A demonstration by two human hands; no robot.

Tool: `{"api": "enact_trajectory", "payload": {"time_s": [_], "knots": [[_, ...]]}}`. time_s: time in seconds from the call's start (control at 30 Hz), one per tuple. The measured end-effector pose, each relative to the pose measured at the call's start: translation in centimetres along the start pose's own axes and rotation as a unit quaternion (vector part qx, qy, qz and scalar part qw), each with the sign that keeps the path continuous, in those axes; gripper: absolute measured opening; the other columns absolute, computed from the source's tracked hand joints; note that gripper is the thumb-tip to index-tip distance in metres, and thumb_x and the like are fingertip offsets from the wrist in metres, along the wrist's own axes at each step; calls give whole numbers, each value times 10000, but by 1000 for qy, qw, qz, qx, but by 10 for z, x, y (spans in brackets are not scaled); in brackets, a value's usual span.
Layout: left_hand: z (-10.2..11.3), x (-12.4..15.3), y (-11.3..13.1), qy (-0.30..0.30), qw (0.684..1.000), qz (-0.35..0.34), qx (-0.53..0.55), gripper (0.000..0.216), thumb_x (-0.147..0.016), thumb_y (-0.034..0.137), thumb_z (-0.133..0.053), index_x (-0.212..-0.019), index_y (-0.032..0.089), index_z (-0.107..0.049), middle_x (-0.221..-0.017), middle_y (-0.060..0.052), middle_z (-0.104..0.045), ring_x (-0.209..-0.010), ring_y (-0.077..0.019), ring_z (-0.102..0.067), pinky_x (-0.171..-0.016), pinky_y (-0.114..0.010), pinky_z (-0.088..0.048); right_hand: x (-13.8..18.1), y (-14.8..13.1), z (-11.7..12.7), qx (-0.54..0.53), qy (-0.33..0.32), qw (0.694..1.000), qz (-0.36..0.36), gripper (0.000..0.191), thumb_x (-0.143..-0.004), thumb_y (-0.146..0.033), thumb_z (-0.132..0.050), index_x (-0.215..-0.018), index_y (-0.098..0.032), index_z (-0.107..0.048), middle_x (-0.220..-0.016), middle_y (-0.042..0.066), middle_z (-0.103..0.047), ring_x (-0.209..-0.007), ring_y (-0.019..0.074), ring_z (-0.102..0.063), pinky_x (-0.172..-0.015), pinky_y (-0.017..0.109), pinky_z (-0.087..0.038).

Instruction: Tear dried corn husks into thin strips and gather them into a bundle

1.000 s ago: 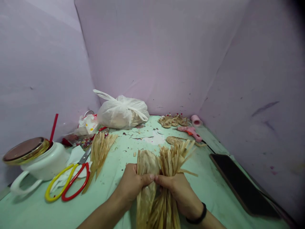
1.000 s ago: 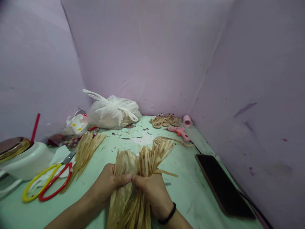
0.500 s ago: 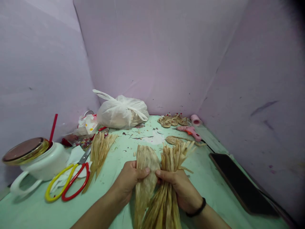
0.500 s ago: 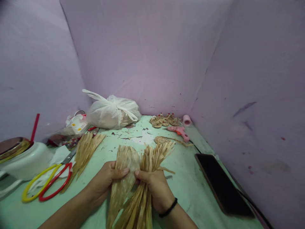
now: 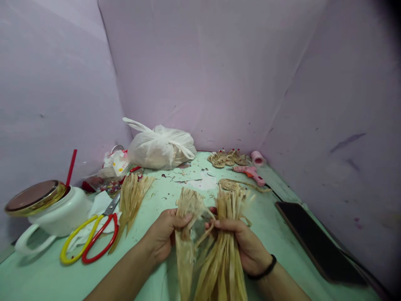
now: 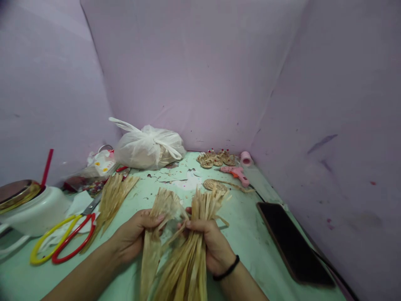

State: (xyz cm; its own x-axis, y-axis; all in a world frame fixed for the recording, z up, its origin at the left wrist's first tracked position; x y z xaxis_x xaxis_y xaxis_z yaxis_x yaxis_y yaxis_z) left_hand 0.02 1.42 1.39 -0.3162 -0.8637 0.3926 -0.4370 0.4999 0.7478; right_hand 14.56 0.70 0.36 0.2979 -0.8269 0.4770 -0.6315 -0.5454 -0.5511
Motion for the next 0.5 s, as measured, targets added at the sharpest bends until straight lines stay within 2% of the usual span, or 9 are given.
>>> {"api": "enact_trajectory", "payload": {"time_s": [0.07, 0.23, 0.33, 0.5], "knots": [[6, -1, 4, 36, 999, 4, -1, 70, -588, 129, -678, -576, 76, -632, -451, -28, -587, -400, -96, -509, -469, -206, -429, 1, -7, 1, -34, -7, 999, -17, 365, -498, -54, -607, -848, -160, -603, -535, -32, -604, -547, 148, -610, -592, 281, -485], [23, -3, 16, 121, 992, -21, 7, 85, -593, 62, -655, -554, 95, -586, -427, 17, -536, -379, -62, -476, -407, -157, -392, 5, -33, 8, -36, -44, 998, 7, 342, -502, -53, -548, -822, -150, -624, -538, -44, -564, -412, 61, -492, -413, 158, -418], [31, -4, 24, 117, 993, -19, -6, 73, -601, 50, -640, -578, 88, -582, -446, -4, -560, -393, -86, -515, -419, -177, -427, 11, -50, 15, -23, -64, 998, 16, 290, -507, -53, -542, -763, -157, -631, -543, -37, -540, -384, 30, -418, -360, 108, -361], [45, -6, 38, 129, 990, -18, -51, 114, -609, 73, -649, -715, 80, -609, -533, -52, -633, -462, -150, -591, -485, -255, -492, 23, -72, 20, -8, -135, 990, 45, 405, -538, -60, -578, -922, -177, -628, -570, -45, -521, -384, 16, -382, -314, 75, -295]]}}
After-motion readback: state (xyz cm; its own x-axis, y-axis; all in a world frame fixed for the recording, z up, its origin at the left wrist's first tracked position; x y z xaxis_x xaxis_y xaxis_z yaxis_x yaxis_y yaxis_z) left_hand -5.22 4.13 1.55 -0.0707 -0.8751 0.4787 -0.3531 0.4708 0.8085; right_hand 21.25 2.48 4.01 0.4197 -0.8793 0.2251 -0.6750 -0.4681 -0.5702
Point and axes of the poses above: each hand's wrist, its own x-axis away from the middle knuckle, its own z-axis out of the back of the hand, y = z × x, the point moved 3 cm from there along -x, towards the middle knuckle
